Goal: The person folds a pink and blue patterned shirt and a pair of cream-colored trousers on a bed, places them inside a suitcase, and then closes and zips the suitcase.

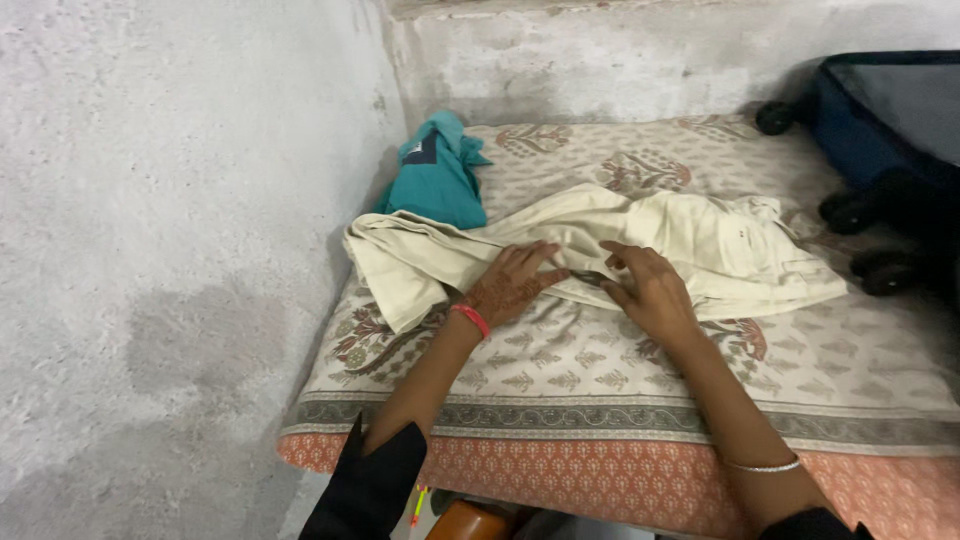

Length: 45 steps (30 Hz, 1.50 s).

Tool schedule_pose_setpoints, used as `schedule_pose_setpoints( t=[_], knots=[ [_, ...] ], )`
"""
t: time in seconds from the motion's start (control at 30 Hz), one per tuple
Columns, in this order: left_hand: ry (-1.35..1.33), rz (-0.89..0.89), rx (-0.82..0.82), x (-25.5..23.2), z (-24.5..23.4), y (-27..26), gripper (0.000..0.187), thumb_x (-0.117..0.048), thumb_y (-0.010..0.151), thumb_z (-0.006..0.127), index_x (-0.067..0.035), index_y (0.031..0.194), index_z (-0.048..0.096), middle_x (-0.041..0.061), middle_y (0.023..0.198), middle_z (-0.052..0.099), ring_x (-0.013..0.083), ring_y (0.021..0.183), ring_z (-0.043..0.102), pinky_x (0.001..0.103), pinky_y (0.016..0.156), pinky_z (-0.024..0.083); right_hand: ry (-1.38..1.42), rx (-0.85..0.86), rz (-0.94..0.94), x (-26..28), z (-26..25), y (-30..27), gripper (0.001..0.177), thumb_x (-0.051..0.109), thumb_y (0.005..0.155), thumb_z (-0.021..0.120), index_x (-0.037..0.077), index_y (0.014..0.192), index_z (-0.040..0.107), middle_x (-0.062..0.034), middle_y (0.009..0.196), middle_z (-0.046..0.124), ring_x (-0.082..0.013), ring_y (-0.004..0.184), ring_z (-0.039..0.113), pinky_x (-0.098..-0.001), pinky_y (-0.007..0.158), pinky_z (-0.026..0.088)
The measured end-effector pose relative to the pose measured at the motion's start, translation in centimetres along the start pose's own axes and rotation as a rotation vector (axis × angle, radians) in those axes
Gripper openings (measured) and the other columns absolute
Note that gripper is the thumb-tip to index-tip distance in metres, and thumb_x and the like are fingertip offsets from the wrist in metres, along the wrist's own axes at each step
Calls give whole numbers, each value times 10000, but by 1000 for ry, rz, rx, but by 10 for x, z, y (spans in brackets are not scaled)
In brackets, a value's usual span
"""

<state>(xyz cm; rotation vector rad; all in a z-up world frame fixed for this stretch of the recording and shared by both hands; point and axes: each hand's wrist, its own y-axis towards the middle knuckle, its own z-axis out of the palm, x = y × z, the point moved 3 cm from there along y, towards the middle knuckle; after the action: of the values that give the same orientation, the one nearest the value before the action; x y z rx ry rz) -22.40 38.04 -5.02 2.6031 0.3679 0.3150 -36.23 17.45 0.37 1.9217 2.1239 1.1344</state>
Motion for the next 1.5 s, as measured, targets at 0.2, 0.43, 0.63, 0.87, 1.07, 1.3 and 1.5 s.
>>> schedule_pose_setpoints(
  t=[0.2, 0.43, 0.63, 0.87, 1.07, 1.3, 1.5],
  knots=[
    [136, -167, 117, 1, 18, 20, 557, -110, 960, 494, -278, 1491, 487, 87, 1652, 314, 278, 1505, 301, 510, 1190, 270, -153, -30, 85, -55, -57, -44, 388, 266, 894, 766, 142, 1252, 685, -113, 1354, 677, -305, 1229, 591, -464, 1084, 449],
    [28, -172, -173, 1, -22, 11, 398, -71, 1024, 562, -133, 1417, 570, 82, 1514, 512, 254, 1313, 545, 438, 1068, 473, -428, 77, 66, -142, -129, -95, 648, 235, 773, 705, 124, 1407, 626, -125, 1450, 592, -325, 1278, 559, -489, 1069, 435],
    [-102, -286, -398, -11, -70, 17, 285, -80, 952, 663, -191, 1210, 712, 37, 1222, 633, 234, 1098, 643, 356, 876, 581, -714, -8, -84, -158, -116, -89, 412, 284, 953, 656, 121, 1331, 663, -86, 1363, 665, -275, 1276, 633, -462, 1117, 487],
    [88, -228, -171, 41, -101, 30, 138, -185, 929, 722, -89, 1027, 720, 36, 1106, 592, 215, 1098, 628, 337, 860, 580, -571, -108, 130, -167, -161, -46, 312, 226, 1002, 655, 83, 1273, 714, -163, 1135, 702, -371, 1009, 683, -501, 870, 560],
    [-606, -516, 14, 132, -162, 70, 279, -333, 941, 784, -63, 1006, 765, 97, 1054, 698, 246, 991, 656, 370, 911, 532, 227, -113, 562, -218, -249, 49, 388, 279, 1047, 626, -82, 1138, 737, -250, 987, 745, -442, 868, 703, -494, 819, 567],
    [-297, -446, -34, 174, -157, 125, 214, -232, 818, 827, -92, 980, 807, 58, 1049, 676, 216, 1007, 615, 380, 944, 501, -262, 225, 302, -261, -230, 126, 452, 390, 909, 779, 35, 1188, 788, -197, 1108, 779, -359, 998, 710, -476, 940, 507],
    [151, -206, -422, 145, -153, 145, 248, 7, 951, 630, -168, 1076, 753, -19, 1087, 593, 118, 1004, 568, 217, 969, 560, -557, -145, 263, -206, -228, 110, 295, 300, 1015, 736, 143, 1265, 756, -92, 1162, 762, -278, 861, 730, -428, 780, 609]
  ],
)
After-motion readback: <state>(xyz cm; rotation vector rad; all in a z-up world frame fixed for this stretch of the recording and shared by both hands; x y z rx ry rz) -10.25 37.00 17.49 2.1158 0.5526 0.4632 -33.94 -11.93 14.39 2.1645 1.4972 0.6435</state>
